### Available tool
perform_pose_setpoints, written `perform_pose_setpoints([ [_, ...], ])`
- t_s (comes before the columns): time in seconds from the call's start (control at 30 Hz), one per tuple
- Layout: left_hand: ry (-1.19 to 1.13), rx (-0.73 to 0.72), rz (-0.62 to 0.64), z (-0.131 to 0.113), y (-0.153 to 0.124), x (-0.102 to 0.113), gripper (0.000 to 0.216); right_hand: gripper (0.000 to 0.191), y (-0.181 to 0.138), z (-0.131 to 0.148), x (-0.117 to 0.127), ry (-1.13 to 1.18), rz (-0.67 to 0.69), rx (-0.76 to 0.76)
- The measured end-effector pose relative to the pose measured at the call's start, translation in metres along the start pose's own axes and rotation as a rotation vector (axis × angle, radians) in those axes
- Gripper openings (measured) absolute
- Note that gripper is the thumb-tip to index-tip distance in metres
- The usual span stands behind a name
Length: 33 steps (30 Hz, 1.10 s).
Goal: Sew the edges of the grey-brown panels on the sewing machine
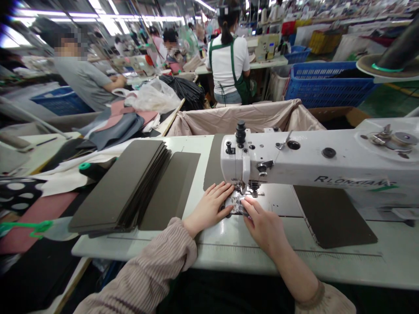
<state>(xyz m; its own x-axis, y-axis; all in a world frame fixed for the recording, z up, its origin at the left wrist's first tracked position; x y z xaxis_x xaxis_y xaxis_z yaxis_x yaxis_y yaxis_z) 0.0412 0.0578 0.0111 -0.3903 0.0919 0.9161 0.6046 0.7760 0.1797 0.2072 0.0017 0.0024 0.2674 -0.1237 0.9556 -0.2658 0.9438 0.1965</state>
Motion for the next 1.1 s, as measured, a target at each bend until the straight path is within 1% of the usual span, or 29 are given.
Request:
perform_pose_setpoints([
  [0.13,0.001,0.0,-0.004,-0.001,0.0,0.001,0.06,0.043,0.0,0.0,0.001,0.004,-0.004,-0.002],
  [0.3,0.006,-0.001,-0.027,0.0,-0.002,-0.001,0.067,0.043,0.0,0.002,0.004,0.022,-0.039,0.009],
  [0.4,0.011,0.014,-0.049,0.004,0.001,-0.001,0.075,0.043,0.001,0.002,0.004,0.022,-0.038,0.005],
  [0.5,0.023,0.029,-0.054,0.001,0.002,0.005,0.075,0.044,0.001,0.003,0.005,0.025,-0.042,0.005],
  [0.57,0.037,0.059,-0.057,-0.007,-0.004,0.012,0.074,0.044,0.0,0.004,0.006,0.028,-0.057,0.003],
  [0.63,0.046,0.087,-0.057,-0.02,-0.02,0.018,0.079,0.043,-0.002,0.003,0.007,0.032,-0.077,-0.004],
  [0.67,0.046,0.085,-0.049,-0.028,-0.031,0.018,0.085,0.043,-0.003,0.003,0.008,0.035,-0.088,-0.008],
  [0.73,0.052,0.048,-0.01,-0.047,-0.061,0.012,0.102,0.043,-0.005,0.002,0.011,0.039,-0.105,0.001],
  [0.77,0.067,0.027,0.017,-0.055,-0.078,0.008,0.106,0.044,-0.005,0.003,0.012,0.04,-0.107,0.015],
  [0.8,0.088,0.011,0.05,-0.062,-0.096,0.003,0.104,0.046,-0.006,0.004,0.014,0.042,-0.103,0.038],
  [0.83,0.105,-0.001,0.087,-0.067,-0.115,0.0,0.095,0.049,-0.007,0.007,0.016,0.045,-0.09,0.069],
  [0.9,0.1,-0.018,0.17,-0.074,-0.149,0.002,0.071,0.054,-0.009,0.017,0.019,0.056,-0.036,0.149],
  [0.97,0.015,-0.065,0.266,-0.079,-0.178,0.019,0.06,0.061,-0.016,0.032,0.021,0.06,0.038,0.233],
  [1.0,-0.044,-0.088,0.303,-0.08,-0.189,0.033,0.058,0.063,-0.021,0.039,0.02,0.048,0.073,0.26],
  [1.03,-0.097,-0.105,0.328,-0.081,-0.197,0.05,0.057,0.063,-0.027,0.045,0.019,0.024,0.104,0.269],
  [1.1,-0.144,-0.079,0.326,-0.074,-0.204,0.09,0.058,0.059,-0.042,0.052,0.016,-0.045,0.15,0.235],
])
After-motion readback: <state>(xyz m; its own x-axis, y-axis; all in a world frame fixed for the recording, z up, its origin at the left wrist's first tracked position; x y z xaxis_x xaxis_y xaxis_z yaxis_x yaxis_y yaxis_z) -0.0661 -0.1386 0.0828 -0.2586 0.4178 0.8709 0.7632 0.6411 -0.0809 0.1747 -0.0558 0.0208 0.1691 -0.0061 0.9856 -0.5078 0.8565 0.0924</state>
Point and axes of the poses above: each hand's wrist, its own y-axis towards the middle knuckle, its own x-axis out of the back of the hand, z = x × y, the point moved 6 cm from there along y, towards the middle knuckle, and after that the axes turned 2 degrees about -y, right-handed, at the moved point
